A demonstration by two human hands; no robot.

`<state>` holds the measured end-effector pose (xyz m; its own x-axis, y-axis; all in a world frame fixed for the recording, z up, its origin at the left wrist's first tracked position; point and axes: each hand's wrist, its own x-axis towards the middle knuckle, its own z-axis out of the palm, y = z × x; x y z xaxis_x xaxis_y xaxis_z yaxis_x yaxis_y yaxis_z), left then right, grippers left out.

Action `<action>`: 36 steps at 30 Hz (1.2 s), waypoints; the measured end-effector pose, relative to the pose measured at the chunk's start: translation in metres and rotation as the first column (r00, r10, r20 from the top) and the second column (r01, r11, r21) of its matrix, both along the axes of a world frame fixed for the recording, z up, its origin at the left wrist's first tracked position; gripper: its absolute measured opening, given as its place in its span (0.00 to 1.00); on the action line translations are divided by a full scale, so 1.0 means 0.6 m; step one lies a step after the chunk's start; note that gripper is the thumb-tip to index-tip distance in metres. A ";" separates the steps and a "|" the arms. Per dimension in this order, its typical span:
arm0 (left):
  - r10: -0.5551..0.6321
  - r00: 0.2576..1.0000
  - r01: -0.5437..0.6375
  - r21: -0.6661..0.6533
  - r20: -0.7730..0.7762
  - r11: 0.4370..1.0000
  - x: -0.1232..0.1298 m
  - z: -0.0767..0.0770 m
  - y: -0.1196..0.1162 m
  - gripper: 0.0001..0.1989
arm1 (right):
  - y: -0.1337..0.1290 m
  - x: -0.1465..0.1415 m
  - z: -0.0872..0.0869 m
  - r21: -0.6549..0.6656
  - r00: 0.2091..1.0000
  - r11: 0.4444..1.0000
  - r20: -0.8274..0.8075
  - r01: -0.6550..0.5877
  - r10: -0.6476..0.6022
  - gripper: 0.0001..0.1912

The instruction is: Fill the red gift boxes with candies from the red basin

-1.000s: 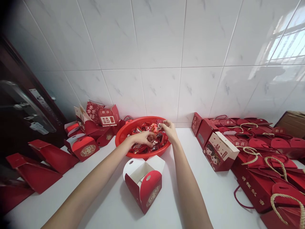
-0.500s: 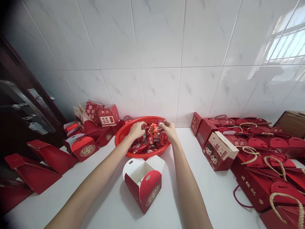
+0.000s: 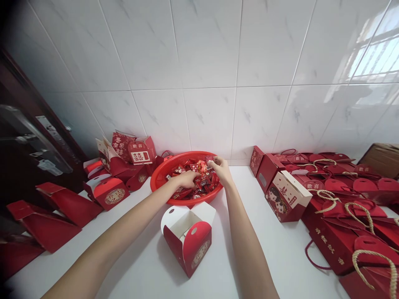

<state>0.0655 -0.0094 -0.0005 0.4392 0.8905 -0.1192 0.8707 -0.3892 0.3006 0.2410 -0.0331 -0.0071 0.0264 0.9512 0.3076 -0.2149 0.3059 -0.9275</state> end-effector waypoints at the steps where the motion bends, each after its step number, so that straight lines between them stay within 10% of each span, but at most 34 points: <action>1: 0.002 1.000 -0.002 -0.004 0.004 1.000 0.000 0.000 0.002 0.22 | 0.000 0.000 0.000 -0.001 1.000 1.000 0.001 -0.002 0.002 0.11; 14: 0.091 0.935 -0.127 0.083 0.342 0.988 -0.016 0.017 0.009 0.13 | -0.001 -0.001 0.003 -0.015 0.999 1.000 -0.026 -0.021 0.020 0.11; 26: 0.123 0.570 -0.264 0.039 0.813 0.964 -0.013 0.027 0.006 0.10 | 0.000 -0.001 0.002 -0.029 0.999 0.999 -0.032 -0.036 0.035 0.13; 36: 0.107 0.650 -0.323 0.146 0.753 0.935 -0.016 0.024 0.008 0.18 | 0.002 0.000 0.001 -0.027 0.999 0.999 -0.031 -0.038 0.037 0.14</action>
